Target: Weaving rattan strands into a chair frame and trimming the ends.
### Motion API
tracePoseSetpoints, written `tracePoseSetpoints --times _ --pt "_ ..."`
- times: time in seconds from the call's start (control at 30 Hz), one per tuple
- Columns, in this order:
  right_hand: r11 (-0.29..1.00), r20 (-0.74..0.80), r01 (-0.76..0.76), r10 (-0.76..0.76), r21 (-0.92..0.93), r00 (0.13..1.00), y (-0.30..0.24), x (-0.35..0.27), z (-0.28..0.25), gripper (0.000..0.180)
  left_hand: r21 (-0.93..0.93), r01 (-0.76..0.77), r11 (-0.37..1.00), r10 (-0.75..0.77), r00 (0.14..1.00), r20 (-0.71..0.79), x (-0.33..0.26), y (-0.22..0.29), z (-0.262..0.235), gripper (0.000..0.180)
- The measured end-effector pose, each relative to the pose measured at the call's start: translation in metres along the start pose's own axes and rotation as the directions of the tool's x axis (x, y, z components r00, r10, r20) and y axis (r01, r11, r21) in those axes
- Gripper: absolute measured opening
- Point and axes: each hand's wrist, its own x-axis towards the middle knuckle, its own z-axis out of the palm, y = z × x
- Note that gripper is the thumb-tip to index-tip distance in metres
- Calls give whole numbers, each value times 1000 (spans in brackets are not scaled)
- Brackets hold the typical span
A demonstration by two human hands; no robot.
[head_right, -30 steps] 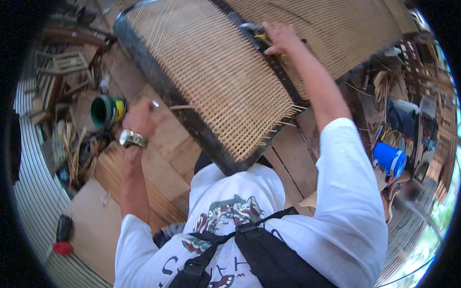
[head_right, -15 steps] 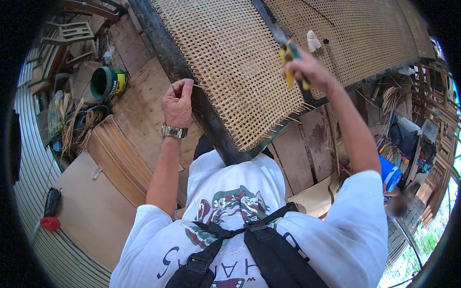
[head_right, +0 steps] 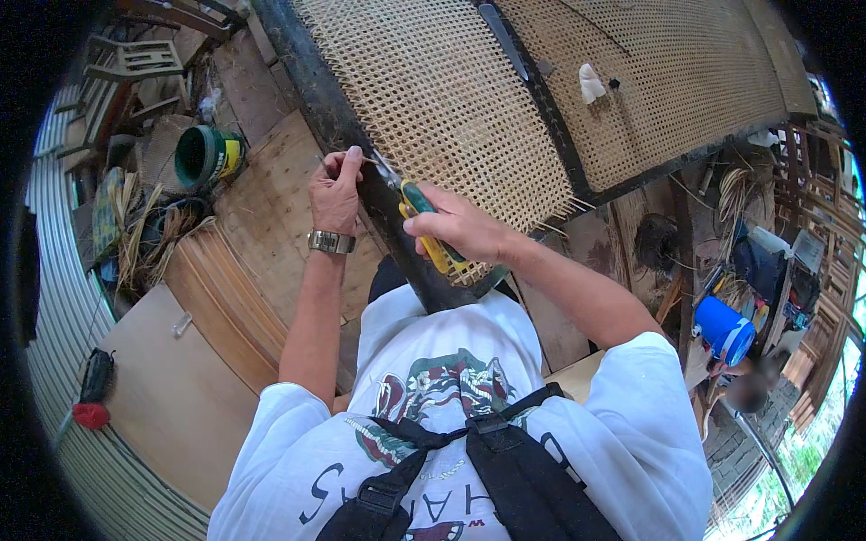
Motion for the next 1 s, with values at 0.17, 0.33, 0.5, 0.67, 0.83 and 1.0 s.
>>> tracePoseSetpoints --times 0.17,0.33,0.5,0.67,0.83,1.0 --pt "997 -82 34 -40 -66 996 1 10 4 31 47 27 999 -27 1000 -4 0 1 -1 25" --pt "997 -69 20 -26 -81 997 -1 13 9 37 126 6 992 -1 999 -43 2 -10 -2 26" --pt "993 -97 17 -28 -114 995 -6 -6 10 41 101 207 973 -189 968 -166 19 -14 -25 36" --pt "434 -185 136 -618 -891 764 10 -21 -63 63 495 190 848 -52 959 -279 10 -4 -61 34" --pt "124 -426 -492 -704 -862 568 22 14 -154 63 397 -310 864 329 944 21 -22 2 -22 20" --pt "149 -73 136 -891 -979 447 23 37 -91 44 477 -270 836 249 962 109 -22 10 1 22"
